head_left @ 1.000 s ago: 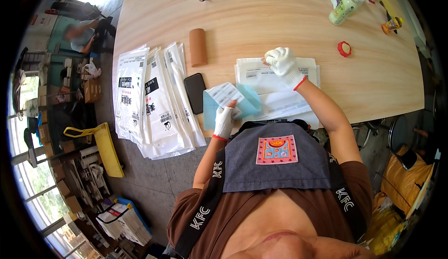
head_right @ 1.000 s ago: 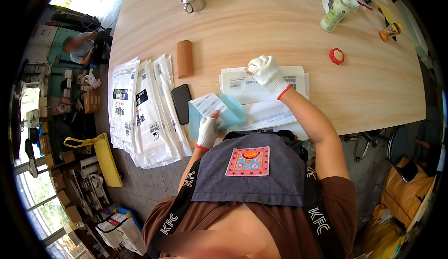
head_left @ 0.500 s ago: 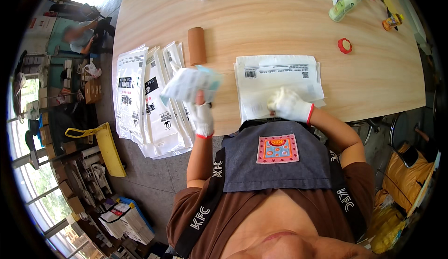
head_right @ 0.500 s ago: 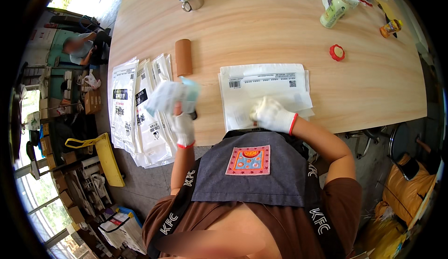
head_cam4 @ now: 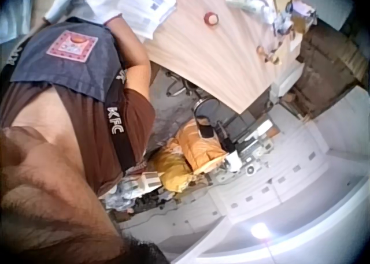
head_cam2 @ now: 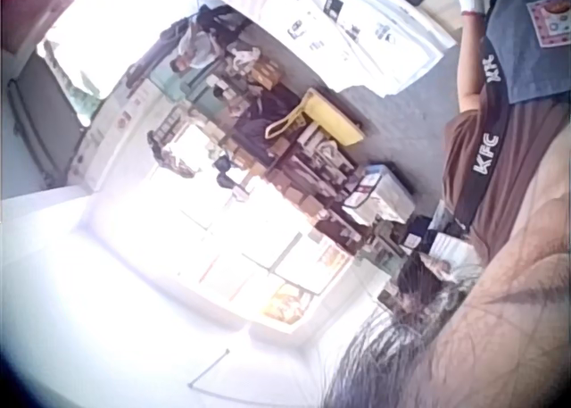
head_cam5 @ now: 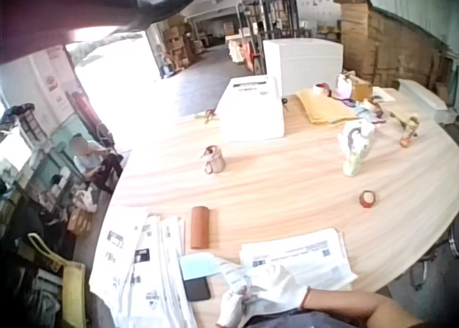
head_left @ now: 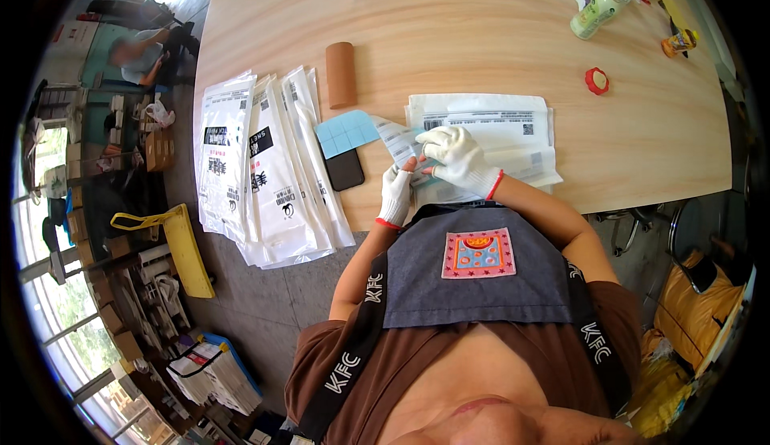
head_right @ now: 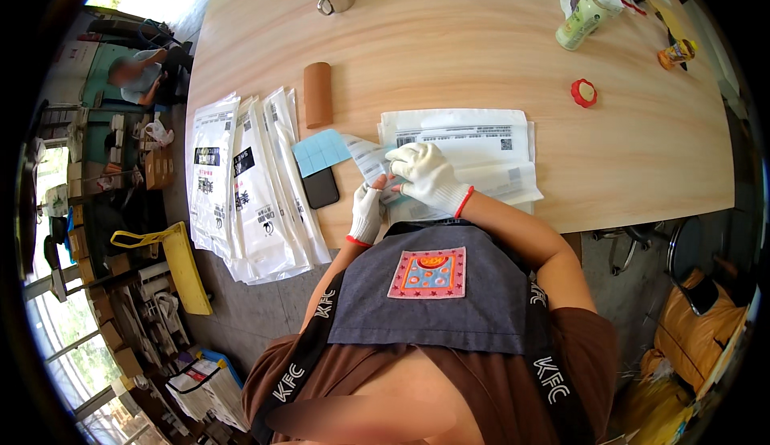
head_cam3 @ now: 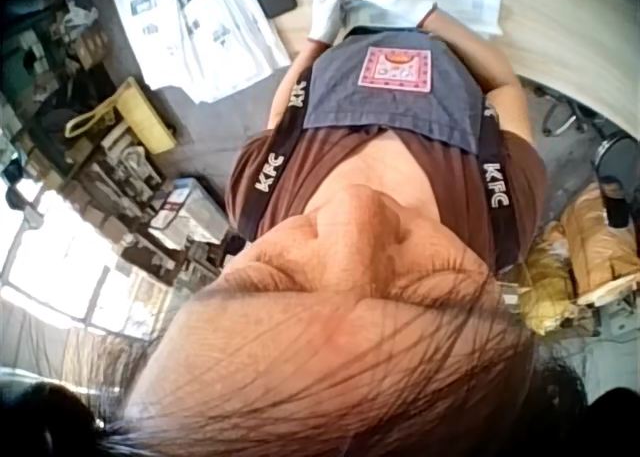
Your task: The person stands at a table and applies shipping labels to white plastic mailer bags. They peel labels from a roll and stick them onto the bags, smoothing them down with gloved hands. Another person is visible in the background handling similar bags.
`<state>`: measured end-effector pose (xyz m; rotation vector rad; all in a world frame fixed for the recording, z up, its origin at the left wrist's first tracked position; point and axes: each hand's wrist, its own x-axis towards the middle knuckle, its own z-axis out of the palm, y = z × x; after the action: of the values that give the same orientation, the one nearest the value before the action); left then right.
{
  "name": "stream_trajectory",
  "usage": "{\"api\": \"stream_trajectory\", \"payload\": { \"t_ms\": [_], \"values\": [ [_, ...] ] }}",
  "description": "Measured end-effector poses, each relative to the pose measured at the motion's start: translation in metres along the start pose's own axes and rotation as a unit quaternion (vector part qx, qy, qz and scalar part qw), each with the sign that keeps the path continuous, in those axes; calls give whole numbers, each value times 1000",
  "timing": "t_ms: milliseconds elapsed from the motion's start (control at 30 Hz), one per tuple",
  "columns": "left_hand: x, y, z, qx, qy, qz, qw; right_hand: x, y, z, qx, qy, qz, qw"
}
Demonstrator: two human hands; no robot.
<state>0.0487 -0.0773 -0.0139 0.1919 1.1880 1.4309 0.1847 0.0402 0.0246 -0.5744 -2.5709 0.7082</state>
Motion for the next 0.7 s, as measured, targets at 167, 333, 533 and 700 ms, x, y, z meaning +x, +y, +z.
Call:
{"api": "stream_trajectory", "payload": {
  "t_ms": [167,333,533,700],
  "values": [
    [0,4,2,5,37,-9,999,0,-1,15,-83,71,-83,991],
    [5,-1,-2,-4,58,-11,998,-2,0,17,-60,58,-127,988],
    [-9,-5,-27,52,60,-55,995,-2,3,3,357,67,174,916],
    [-25,1,-28,132,43,-58,989,17,62,0,253,-14,367,895]
  ]
}}
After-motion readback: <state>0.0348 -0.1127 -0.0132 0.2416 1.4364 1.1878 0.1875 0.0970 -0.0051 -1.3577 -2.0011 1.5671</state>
